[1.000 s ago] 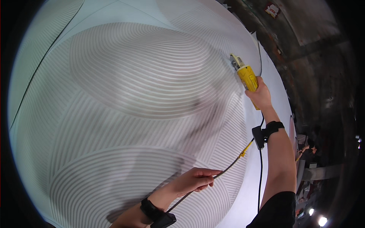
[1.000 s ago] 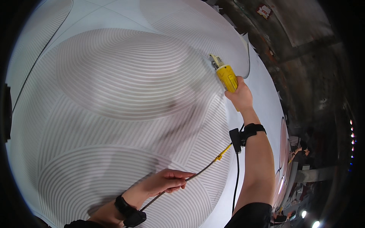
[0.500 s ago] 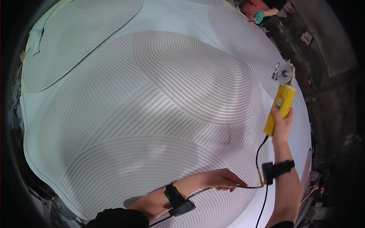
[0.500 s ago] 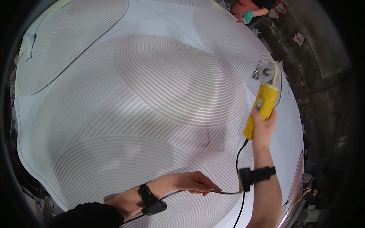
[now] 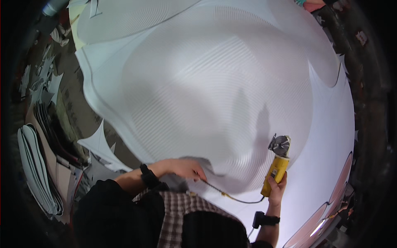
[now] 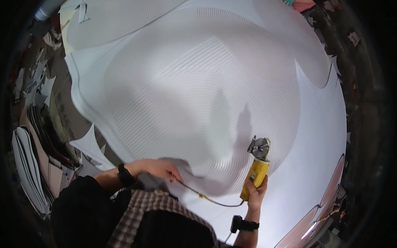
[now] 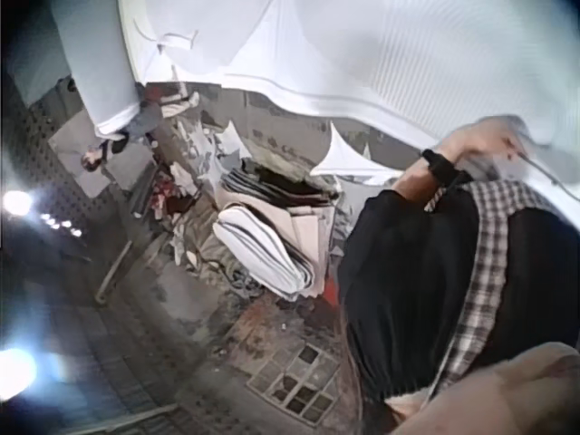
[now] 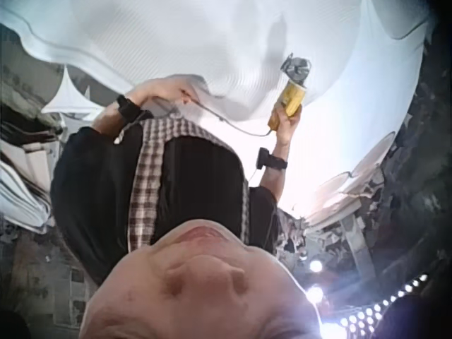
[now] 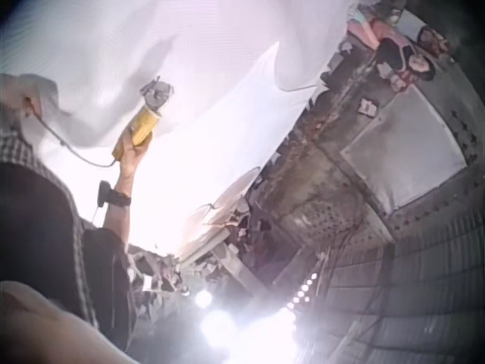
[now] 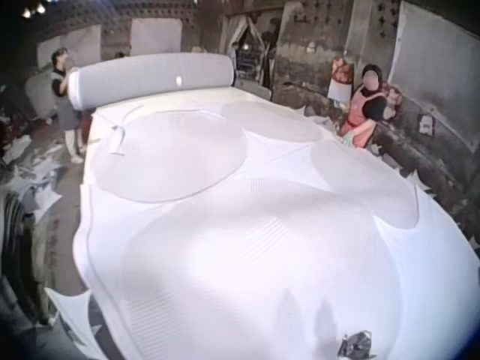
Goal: Cutting circular patterns out of a large roll of patterned fabric using an electric rotary cutter on a large table.
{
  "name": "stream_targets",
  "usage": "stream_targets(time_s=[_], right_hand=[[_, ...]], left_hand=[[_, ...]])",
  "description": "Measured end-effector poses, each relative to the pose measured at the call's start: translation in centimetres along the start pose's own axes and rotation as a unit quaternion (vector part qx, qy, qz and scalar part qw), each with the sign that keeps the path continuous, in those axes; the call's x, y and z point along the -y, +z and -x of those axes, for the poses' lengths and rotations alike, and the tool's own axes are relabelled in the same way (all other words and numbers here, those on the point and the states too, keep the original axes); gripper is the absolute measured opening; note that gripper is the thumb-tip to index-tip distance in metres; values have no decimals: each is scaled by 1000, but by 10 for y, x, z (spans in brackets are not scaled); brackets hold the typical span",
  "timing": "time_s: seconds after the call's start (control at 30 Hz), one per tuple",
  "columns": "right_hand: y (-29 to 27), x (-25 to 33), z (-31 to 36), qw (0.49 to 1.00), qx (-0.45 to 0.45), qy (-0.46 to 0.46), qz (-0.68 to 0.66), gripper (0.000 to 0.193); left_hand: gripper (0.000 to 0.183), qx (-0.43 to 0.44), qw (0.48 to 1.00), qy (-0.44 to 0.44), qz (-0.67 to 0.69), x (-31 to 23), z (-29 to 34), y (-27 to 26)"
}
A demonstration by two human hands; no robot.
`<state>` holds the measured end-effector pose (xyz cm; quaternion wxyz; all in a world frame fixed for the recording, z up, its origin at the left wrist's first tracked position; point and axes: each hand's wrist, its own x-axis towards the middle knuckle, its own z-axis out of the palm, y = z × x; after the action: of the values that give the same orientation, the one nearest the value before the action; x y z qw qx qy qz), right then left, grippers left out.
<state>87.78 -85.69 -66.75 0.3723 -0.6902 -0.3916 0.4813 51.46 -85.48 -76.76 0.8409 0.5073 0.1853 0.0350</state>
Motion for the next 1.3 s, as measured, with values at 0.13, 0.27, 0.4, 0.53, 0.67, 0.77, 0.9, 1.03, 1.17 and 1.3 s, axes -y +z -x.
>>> stream_targets(time_s=[0.13,0.27,0.4,0.53,0.67,0.77,0.9,1.03,1.17,1.3], right_hand=[[-20,12,18,998,50,28,-19,50],[-13,1,44,990,128,49,20,50],[7,6,69,959,248,49,125,54],[20,22,90,868,303,-16,393,57],[36,27,96,814,297,-20,499,56],[43,19,93,783,297,-90,540,53],[52,15,93,759,291,-142,566,55],[64,13,89,775,285,-134,547,60],[71,8,80,785,297,-150,523,62],[83,7,65,778,330,-180,503,62]], left_hand=[[33,-132,983,-8,-129,-30,10,29],[28,-222,947,3,-232,-5,22,81],[18,-270,931,37,-241,29,36,122],[17,-319,922,53,-211,44,36,144],[17,-313,906,52,-281,47,33,140],[22,-308,920,22,-243,53,34,144],[28,-283,933,-9,-220,56,48,155],[35,-307,933,-26,-187,60,67,162],[37,-364,921,-7,-141,68,83,175],[36,-405,905,-12,-129,70,95,184]])
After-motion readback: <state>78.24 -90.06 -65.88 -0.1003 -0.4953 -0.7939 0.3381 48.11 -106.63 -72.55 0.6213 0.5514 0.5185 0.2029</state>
